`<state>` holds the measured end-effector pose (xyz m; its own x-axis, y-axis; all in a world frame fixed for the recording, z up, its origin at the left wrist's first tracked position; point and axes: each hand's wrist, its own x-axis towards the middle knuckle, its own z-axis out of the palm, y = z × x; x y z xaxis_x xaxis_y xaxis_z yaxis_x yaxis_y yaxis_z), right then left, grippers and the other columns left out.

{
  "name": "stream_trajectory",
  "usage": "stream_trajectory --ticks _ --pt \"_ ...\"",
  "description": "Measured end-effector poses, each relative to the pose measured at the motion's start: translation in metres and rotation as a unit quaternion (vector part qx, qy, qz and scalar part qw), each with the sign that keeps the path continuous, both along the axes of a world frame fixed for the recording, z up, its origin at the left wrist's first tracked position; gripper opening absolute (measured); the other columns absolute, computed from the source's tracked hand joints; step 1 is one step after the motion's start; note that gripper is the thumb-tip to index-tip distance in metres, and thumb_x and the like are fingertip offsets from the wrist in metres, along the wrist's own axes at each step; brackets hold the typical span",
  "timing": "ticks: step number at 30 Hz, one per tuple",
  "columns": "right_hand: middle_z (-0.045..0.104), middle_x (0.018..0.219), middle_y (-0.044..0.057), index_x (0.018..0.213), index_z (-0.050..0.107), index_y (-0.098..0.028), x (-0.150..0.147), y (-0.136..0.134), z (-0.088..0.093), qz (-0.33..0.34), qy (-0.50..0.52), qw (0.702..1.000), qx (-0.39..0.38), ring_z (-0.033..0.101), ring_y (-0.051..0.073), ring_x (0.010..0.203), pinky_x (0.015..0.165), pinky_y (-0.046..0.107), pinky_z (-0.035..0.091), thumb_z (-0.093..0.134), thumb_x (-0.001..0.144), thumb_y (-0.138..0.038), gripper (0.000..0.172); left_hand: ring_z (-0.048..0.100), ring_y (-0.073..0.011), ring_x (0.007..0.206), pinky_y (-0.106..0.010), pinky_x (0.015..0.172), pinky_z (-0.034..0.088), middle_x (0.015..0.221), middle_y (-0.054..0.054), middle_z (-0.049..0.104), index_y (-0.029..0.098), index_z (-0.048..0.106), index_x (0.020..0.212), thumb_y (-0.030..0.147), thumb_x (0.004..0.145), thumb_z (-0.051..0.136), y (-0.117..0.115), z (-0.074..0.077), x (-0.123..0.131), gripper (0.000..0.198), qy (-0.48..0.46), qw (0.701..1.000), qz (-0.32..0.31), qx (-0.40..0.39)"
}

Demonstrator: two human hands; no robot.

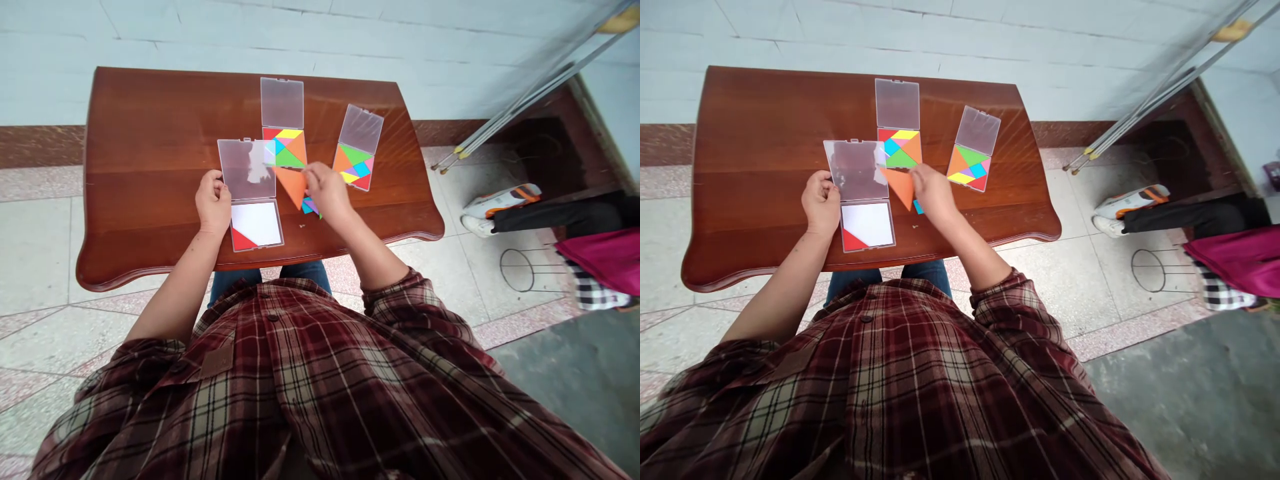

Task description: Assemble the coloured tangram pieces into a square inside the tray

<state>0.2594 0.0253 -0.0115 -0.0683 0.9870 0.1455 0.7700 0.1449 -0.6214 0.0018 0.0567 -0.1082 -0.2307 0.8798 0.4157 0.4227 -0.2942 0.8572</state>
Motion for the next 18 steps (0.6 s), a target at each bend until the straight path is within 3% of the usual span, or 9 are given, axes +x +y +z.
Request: stream_trajectory --ticks 3,5,9,13,16,18 --pt "0.057 0.074 0.001 0.092 0.06 -0.018 0.036 -0.002 -0.009 -0.097 0.063 0.992 -0.04 0.057 0.014 0.066 0.069 0.03 0.047 0.038 0.095 -0.023 0.022 0.059 -0.0111 0.065 -0.031 0.078 0.055 0.071 0.004 0.054 0.021 0.058 0.104 0.023 0.086 0.057 0.002 -0.003 0.0 0.019 0.002 1.0 0.001 0.0" --pt "0.055 0.069 0.0 0.088 0.059 -0.019 0.045 -0.004 -0.016 -0.119 0.077 0.988 -0.061 0.054 0.013 0.061 0.067 0.03 0.045 0.04 0.091 -0.019 0.019 0.06 -0.0115 0.067 -0.033 0.081 0.055 0.072 0.004 0.054 0.021 0.058 0.106 0.024 0.087 0.057 0.002 -0.005 0.0 0.019 0.005 1.0 0.003 0.001" --pt "0.059 0.075 0.003 0.084 0.058 -0.018 0.036 -0.004 -0.021 -0.115 0.007 0.991 -0.07 0.058 0.017 0.071 0.072 0.032 0.044 0.041 0.087 -0.012 0.018 0.062 -0.0122 0.07 -0.035 0.084 0.055 0.072 0.004 0.052 0.022 0.058 0.108 0.027 0.088 0.057 0.002 -0.006 -0.001 0.021 0.008 1.0 0.001 0.004" --pt "0.064 0.094 0.01 0.092 0.06 -0.017 0.026 -0.005 -0.013 -0.132 -0.102 0.983 -0.074 0.061 0.023 0.088 0.08 0.037 0.044 0.043 0.09 -0.015 0.018 0.061 -0.012 0.069 -0.034 0.081 0.055 0.072 0.004 0.052 0.022 0.058 0.105 0.028 0.088 0.057 0.001 -0.005 -0.001 0.018 0.011 1.0 -0.004 0.006" --pt "0.062 0.112 0.012 0.103 0.06 -0.017 0.011 -0.015 -0.004 -0.1 -0.118 0.987 -0.036 0.06 0.024 0.099 0.085 0.037 0.045 0.045 0.092 -0.017 0.019 0.061 -0.0122 0.071 -0.033 0.082 0.055 0.073 0.004 0.053 0.022 0.057 0.104 0.03 0.089 0.057 0.001 -0.003 -0.001 0.017 0.012 1.0 -0.011 0.002" --pt "0.064 0.112 0.011 0.105 0.061 -0.018 -0.011 -0.029 -0.001 -0.011 -0.09 0.996 -0.023 0.06 0.022 0.103 0.09 0.036 0.045 0.046 0.093 -0.017 0.02 0.062 -0.0126 0.072 -0.033 0.083 0.055 0.074 0.003 0.054 0.022 0.056 0.103 0.03 0.089 0.058 0.001 -0.002 -0.001 0.017 0.014 1.0 -0.015 -0.009"
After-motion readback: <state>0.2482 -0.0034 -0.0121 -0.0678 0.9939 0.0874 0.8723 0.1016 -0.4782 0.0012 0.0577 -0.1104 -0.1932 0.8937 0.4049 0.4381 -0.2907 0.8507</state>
